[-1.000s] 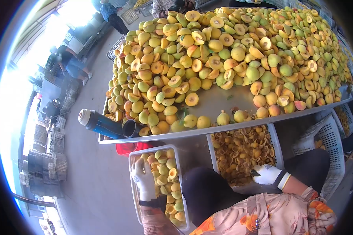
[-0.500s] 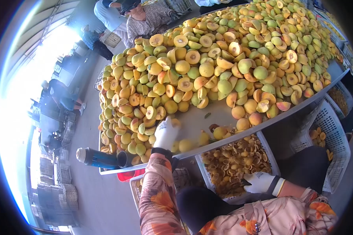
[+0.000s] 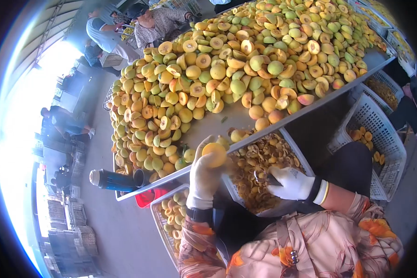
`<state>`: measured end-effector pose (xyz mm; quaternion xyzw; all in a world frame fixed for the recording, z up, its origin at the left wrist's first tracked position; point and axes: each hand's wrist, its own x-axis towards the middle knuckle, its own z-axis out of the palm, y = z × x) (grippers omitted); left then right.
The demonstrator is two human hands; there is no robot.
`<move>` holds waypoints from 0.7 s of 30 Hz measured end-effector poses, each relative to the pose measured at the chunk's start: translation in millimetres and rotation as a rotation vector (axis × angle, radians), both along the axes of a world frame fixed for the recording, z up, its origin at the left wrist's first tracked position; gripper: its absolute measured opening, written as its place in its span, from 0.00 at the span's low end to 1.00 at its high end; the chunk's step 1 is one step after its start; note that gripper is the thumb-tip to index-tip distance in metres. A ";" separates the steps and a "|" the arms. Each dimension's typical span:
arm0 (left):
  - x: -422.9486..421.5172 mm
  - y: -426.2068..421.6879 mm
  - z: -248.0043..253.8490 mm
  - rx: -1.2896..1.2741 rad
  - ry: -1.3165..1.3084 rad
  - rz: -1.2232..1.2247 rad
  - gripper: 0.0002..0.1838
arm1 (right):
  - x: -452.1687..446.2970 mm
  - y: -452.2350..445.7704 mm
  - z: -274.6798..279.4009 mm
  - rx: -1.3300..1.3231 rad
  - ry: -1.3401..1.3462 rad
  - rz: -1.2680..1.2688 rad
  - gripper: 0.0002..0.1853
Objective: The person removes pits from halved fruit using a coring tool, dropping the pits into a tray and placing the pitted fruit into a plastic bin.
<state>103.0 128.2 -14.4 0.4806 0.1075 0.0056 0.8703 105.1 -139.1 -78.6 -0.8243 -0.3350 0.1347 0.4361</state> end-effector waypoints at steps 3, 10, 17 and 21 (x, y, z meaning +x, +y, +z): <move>-30.2 -29.4 -24.0 0.234 -0.073 0.009 0.27 | -9.9 1.3 23.6 0.101 -0.050 0.012 0.19; -75.7 -84.0 -15.6 0.090 -0.186 -0.020 0.31 | -49.1 -4.7 41.6 0.308 0.159 0.016 0.19; -100.6 -119.8 13.7 -0.197 -0.235 -0.095 0.44 | -75.7 -21.8 44.1 0.234 0.075 -0.067 0.20; -107.0 -122.2 8.6 -0.171 -0.235 -0.140 0.46 | -83.0 -24.7 40.2 0.283 0.007 -0.086 0.20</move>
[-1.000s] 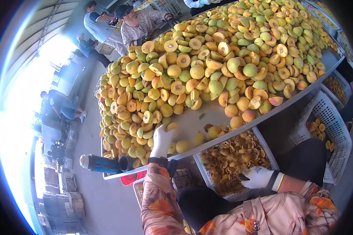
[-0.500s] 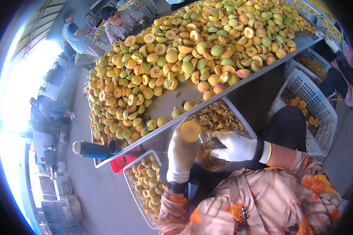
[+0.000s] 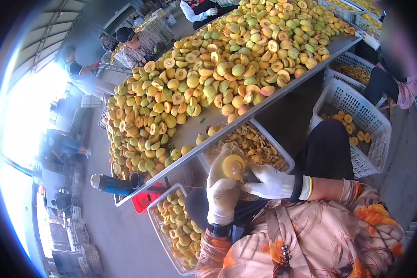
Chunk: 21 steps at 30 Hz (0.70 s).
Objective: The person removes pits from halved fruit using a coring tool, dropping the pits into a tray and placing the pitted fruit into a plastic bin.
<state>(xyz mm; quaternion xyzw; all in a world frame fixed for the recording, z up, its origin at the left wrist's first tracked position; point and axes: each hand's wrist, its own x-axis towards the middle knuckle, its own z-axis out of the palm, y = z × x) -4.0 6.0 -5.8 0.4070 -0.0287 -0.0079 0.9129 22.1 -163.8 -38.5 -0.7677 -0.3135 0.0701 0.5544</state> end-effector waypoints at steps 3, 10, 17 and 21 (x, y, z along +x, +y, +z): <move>-2.4 -4.0 2.2 -0.003 -0.005 0.018 0.46 | -6.0 -3.3 15.2 -0.009 0.069 0.025 0.21; -6.1 -2.9 0.7 0.001 -0.023 0.034 0.47 | -7.4 5.3 4.4 0.095 0.145 0.108 0.22; 1.6 5.6 -0.9 -0.015 0.009 -0.005 0.48 | 16.3 -3.7 52.6 -0.180 0.963 0.414 0.20; 8.3 5.5 -10.8 -0.035 -0.046 -0.004 0.42 | 15.3 9.5 -0.6 -0.019 0.384 0.319 0.19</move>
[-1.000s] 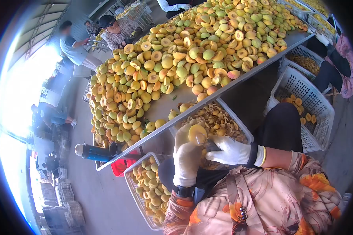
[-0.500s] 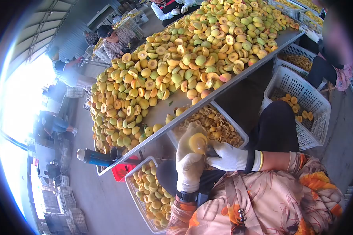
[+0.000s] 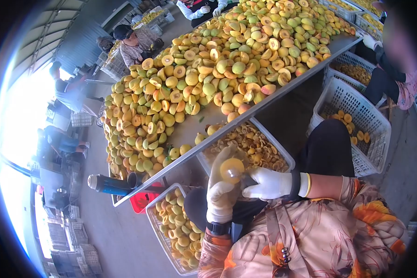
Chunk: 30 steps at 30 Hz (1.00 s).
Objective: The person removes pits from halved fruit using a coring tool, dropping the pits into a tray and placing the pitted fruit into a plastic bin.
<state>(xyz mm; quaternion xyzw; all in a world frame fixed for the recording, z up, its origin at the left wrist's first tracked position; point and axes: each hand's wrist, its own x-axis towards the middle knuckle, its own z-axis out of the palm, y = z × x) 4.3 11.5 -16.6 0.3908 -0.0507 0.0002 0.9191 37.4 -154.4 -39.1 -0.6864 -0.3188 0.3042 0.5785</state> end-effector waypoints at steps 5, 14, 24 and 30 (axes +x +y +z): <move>1.3 -11.8 -10.5 0.399 0.222 0.323 0.25 | -11.8 10.4 -1.6 -0.061 -0.287 -0.121 0.15; 13.5 -6.8 -9.9 0.422 0.237 0.348 0.32 | 16.6 9.6 6.8 0.098 0.017 0.193 0.32; 24.7 4.2 -7.7 0.574 0.104 0.238 0.34 | 31.4 5.9 -7.2 0.014 0.273 0.321 0.18; 24.9 0.8 0.9 0.305 0.148 0.192 0.33 | 35.6 3.2 20.0 -0.030 0.489 0.336 0.11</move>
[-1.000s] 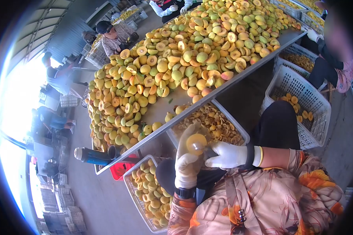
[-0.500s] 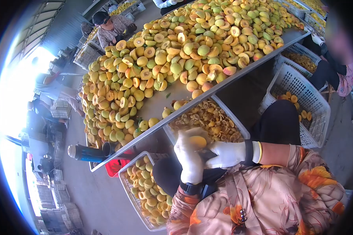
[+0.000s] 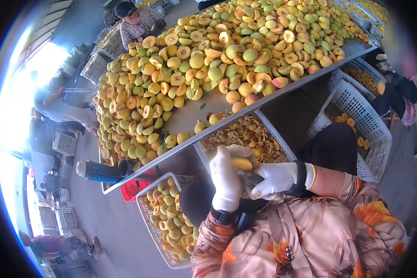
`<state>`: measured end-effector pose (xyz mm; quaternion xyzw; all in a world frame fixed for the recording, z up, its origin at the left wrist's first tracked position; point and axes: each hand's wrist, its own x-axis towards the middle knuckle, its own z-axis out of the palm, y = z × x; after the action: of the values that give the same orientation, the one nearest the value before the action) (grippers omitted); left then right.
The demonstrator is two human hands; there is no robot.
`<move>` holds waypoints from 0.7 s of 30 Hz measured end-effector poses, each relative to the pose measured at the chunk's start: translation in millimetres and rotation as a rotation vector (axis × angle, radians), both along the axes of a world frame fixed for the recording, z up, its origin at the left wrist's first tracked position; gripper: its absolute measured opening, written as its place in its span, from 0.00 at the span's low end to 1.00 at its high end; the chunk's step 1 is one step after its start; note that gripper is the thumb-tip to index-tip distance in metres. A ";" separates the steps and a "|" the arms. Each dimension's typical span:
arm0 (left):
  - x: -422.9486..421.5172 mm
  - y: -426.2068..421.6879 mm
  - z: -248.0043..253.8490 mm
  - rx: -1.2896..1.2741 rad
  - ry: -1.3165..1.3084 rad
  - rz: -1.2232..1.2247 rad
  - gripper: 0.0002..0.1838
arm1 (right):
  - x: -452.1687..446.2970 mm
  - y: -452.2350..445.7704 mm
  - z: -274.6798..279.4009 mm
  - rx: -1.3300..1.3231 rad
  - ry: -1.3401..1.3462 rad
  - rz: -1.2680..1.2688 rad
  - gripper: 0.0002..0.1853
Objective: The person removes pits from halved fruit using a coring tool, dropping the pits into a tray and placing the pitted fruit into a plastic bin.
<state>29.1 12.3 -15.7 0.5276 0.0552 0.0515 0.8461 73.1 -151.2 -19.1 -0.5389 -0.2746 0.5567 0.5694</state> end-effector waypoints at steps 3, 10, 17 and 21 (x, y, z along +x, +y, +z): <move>1.3 2.4 -2.8 -0.094 0.022 -0.081 0.32 | -1.5 -0.8 -17.5 -0.002 -0.169 -0.033 0.13; 2.3 8.9 -4.3 0.237 -0.062 -0.085 0.33 | -0.3 3.4 -22.6 0.116 -0.309 -0.038 0.13; 3.4 5.4 3.7 -0.111 -0.069 -0.196 0.33 | -7.6 -0.8 -1.3 -0.037 0.155 0.008 0.10; -0.6 11.6 10.2 -0.223 0.025 -0.043 0.33 | -9.2 3.2 6.3 0.100 0.287 0.077 0.09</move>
<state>28.6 23.8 -5.5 0.4316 0.0597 0.0204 0.8998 63.8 -148.0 -12.8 -0.4141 -0.2381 0.6351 0.6071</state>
